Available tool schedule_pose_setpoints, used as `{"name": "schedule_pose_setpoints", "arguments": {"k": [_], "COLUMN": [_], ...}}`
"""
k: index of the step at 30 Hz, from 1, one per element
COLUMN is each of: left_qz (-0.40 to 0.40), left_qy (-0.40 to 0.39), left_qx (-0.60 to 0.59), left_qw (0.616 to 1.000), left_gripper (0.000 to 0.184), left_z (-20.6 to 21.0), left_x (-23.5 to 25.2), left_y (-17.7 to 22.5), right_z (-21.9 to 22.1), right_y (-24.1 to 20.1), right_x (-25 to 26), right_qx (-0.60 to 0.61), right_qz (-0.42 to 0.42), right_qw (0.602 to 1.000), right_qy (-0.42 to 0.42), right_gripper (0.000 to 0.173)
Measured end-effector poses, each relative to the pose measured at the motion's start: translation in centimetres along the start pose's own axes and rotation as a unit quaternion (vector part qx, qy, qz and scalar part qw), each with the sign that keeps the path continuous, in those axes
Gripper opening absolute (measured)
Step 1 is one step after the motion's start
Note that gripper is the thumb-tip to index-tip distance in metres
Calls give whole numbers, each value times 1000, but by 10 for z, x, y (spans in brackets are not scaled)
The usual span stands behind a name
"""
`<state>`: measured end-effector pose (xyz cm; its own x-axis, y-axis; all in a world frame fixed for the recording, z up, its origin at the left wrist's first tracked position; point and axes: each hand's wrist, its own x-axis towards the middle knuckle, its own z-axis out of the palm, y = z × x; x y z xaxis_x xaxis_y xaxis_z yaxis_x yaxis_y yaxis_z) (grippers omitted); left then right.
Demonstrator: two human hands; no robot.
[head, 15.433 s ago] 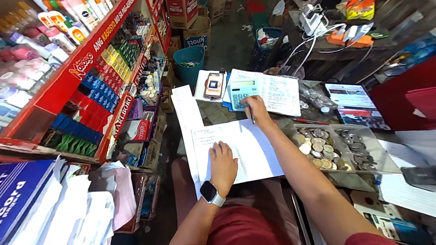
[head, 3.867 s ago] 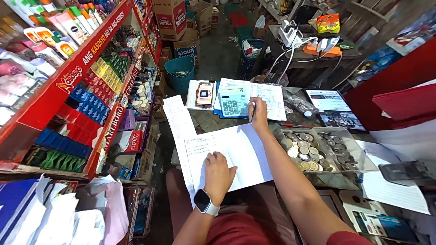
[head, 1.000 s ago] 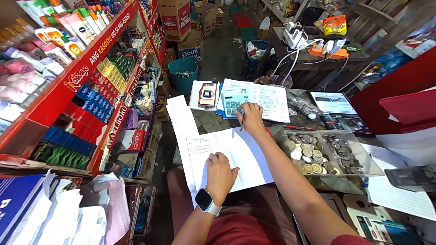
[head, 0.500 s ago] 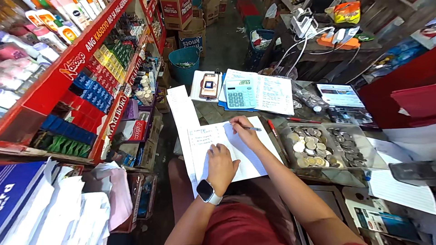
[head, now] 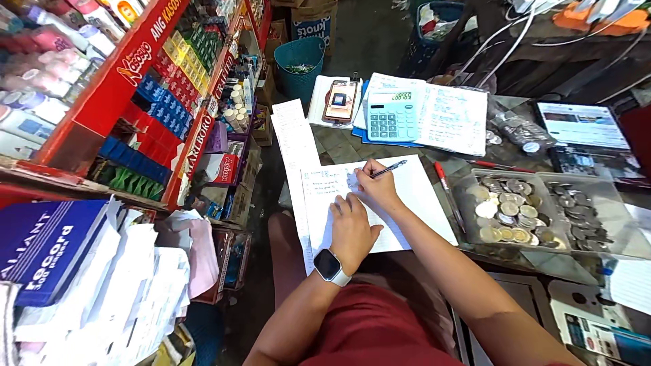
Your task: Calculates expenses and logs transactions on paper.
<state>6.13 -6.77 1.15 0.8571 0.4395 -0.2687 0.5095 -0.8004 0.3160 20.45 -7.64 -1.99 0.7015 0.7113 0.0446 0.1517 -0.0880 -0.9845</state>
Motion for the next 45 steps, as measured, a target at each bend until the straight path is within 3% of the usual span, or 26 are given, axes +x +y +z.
{"name": "schedule_pose_setpoints", "arguments": {"k": [34,45], "left_qz": [6,6], "left_qy": [-13,-15], "left_qx": [13,21], "left_qw": [1000,1000], "left_gripper": [81,81], "left_z": [-6,-6], "left_x": [0,0], "left_y": [1,1], "right_z": [2,5], "right_y": [-1,6], "right_x": [-3,-3], "right_qx": [11,-8], "right_qz": [-5,-41], "right_qw": [1000,999], "right_qy": [16,11], "right_gripper": [28,29]}}
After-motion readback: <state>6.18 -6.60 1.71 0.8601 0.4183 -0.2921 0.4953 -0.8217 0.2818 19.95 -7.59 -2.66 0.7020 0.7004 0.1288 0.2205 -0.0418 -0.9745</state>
